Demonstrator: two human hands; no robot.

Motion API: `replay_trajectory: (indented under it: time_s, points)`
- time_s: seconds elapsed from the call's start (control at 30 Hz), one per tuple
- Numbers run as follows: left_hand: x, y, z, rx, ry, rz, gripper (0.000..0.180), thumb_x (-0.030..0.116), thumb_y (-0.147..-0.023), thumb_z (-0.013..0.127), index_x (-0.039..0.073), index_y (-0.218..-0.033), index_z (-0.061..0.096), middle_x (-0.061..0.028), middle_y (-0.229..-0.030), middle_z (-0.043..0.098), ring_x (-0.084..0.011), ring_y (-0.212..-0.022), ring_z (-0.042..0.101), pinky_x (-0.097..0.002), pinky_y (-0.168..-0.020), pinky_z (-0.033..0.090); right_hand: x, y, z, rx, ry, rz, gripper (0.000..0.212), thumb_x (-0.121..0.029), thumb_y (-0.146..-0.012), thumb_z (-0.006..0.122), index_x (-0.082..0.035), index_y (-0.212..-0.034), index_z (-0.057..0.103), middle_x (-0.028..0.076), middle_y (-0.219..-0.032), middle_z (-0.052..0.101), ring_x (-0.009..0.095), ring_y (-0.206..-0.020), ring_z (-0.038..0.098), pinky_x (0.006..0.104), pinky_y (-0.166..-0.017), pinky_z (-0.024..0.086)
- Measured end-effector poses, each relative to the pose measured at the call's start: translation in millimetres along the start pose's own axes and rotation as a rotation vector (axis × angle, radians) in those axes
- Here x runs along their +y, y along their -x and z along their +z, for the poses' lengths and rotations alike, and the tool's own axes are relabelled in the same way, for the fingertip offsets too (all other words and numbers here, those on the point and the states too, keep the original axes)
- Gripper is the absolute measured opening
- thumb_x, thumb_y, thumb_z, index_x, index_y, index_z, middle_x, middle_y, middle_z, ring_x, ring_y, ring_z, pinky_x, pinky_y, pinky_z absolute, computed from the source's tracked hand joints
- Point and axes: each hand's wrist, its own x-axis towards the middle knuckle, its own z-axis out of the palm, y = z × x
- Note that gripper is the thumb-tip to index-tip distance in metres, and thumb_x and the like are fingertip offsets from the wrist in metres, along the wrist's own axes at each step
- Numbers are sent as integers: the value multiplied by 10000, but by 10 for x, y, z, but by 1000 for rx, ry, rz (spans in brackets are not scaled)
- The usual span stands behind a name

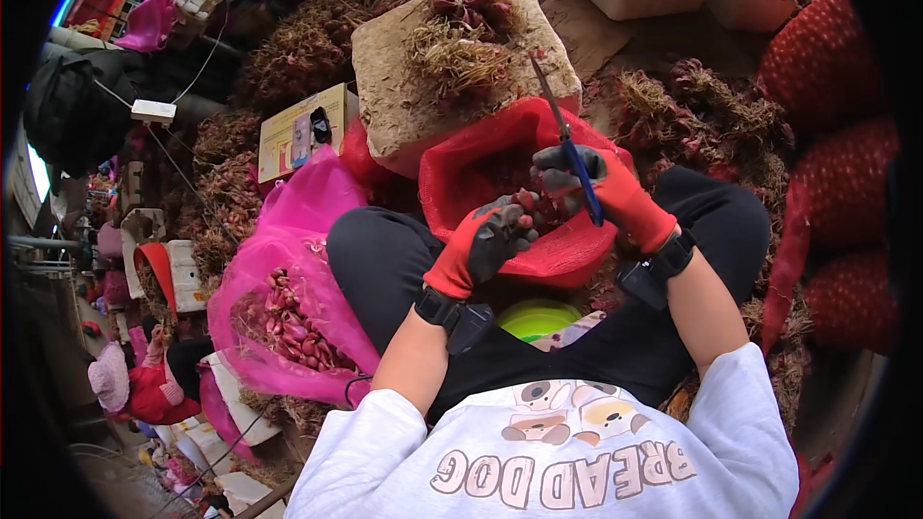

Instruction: Trimming the roots and stalks of red shallots using blue scissors and placing them into a red mesh bag.

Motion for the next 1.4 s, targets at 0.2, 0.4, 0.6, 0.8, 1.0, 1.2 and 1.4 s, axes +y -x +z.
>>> replay_trajectory:
  time_s: [0.2,0.4,0.6,0.8,1.0,1.2,1.4]
  points:
    - [-97,-28,-32,58,-222,39,391,238,-956,490,3,-1268,461,-58,-1048,569,-126,-913,572,-266,-791,491,251,-38,88,-41,-24,-39,294,-128,-849,649,26,-1090,583,74,-999,624,115,-868,604,263,-740,510]
    - [-29,-17,105,180,-341,147,420,183,-933,532,5,-1300,433,-91,-1114,592,-165,-965,603,-280,-820,503,266,-41,140,82,-262,-36,282,-44,-804,667,6,-1067,579,68,-940,623,140,-844,633,257,-717,543]
    - [-225,-102,63,381,-978,517,397,85,-832,636,22,-1208,525,-75,-989,611,-167,-854,615,-275,-754,505,464,-85,41,217,78,-88,239,-42,-755,697,5,-971,607,53,-886,654,140,-786,645,269,-711,524]
    - [-97,-45,231,352,-1585,509,219,62,-743,661,16,-948,600,-127,-880,579,-265,-813,602,-344,-716,480,451,-73,131,318,419,-109,220,-56,-736,697,20,-922,608,54,-825,670,117,-748,636,283,-708,515]
    - [-172,-21,-49,320,-1318,374,196,58,-742,635,30,-927,574,-142,-876,567,-329,-793,583,-363,-695,469,388,-107,-72,292,238,-106,235,-20,-778,660,34,-1002,614,49,-885,664,97,-806,618,260,-738,505]
    - [-132,-124,121,374,-1081,643,232,65,-756,650,38,-975,579,-122,-925,571,-303,-811,597,-353,-713,480,408,-111,-49,275,413,-226,286,-29,-717,696,8,-987,608,60,-850,670,128,-784,637,291,-718,508]
    - [-180,-83,83,324,-1499,596,191,81,-846,617,-6,-1013,587,-60,-973,612,-162,-827,624,-309,-693,509,350,-81,76,274,479,-121,292,-31,-705,690,-17,-986,611,65,-821,672,142,-758,643,313,-699,505]
